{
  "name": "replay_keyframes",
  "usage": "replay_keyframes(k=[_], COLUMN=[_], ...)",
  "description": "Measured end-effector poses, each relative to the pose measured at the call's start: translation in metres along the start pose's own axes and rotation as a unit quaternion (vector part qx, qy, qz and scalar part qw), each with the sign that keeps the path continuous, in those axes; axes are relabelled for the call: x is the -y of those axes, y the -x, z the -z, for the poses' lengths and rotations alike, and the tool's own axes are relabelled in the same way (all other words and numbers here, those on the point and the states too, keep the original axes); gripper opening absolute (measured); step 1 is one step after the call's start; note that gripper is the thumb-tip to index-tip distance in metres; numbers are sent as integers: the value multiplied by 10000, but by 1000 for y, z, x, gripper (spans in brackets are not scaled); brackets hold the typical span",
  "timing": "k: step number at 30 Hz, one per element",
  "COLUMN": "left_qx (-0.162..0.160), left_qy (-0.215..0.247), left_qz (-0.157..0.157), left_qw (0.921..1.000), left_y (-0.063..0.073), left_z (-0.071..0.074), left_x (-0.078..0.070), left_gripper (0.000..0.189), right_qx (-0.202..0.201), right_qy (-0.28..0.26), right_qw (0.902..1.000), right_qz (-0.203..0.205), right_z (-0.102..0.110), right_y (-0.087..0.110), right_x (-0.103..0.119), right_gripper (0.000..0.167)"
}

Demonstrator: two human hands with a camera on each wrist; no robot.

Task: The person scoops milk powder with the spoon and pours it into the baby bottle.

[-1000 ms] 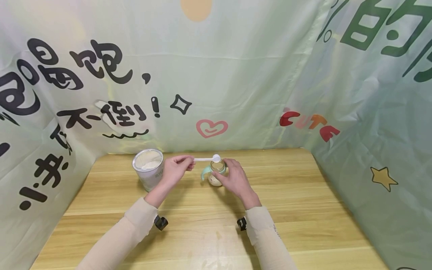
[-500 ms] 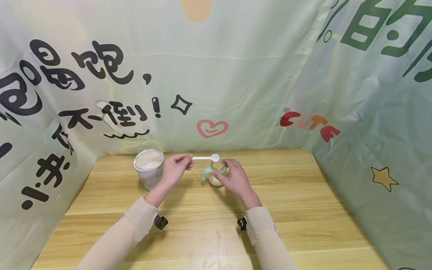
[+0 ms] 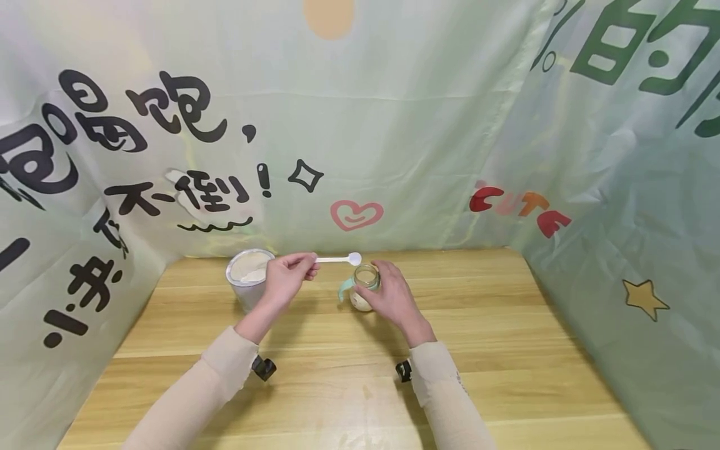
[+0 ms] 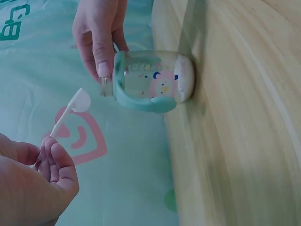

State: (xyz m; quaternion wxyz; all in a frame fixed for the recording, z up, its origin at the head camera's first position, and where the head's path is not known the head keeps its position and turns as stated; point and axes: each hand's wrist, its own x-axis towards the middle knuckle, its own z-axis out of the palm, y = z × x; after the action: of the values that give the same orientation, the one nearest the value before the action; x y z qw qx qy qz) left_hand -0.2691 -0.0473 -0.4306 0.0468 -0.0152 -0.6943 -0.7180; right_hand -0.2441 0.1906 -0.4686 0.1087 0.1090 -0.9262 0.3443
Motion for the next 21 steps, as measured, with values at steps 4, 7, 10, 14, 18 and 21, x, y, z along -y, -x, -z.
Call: replay_keyframes(k=[4,7,10,14,18,21], left_qx=[-117,-217,-301,-352,-364,-394], left_qy=[11,-32,-101,-149,-169,-202], left_qz=[-102,-166,-153,-66,21,56], left_qw=[9999,9996,9994,9992,9992,9990], left_y=[0,1,1,0,0,1], left_z=[6,12,19,28,37,46], left_x=[-7,-13,-17,-21,-27,-31], left_gripper=[21,22,21,20,23,24], right_qx=[28,57,93,153,225,311], right_qy=[-41,-23,-16,-30,13,52], right_qw=[10000,10000,9998,9995,9994,9991], right_qz=[16,50,149,265,258,275], right_z=[-1,-1,-1,-2,-2,-2], right_y=[-4,-6,-9,-13,-17,-19], right_x=[7,12,15,20,26,32], right_gripper=[77,77,76,76,78,79])
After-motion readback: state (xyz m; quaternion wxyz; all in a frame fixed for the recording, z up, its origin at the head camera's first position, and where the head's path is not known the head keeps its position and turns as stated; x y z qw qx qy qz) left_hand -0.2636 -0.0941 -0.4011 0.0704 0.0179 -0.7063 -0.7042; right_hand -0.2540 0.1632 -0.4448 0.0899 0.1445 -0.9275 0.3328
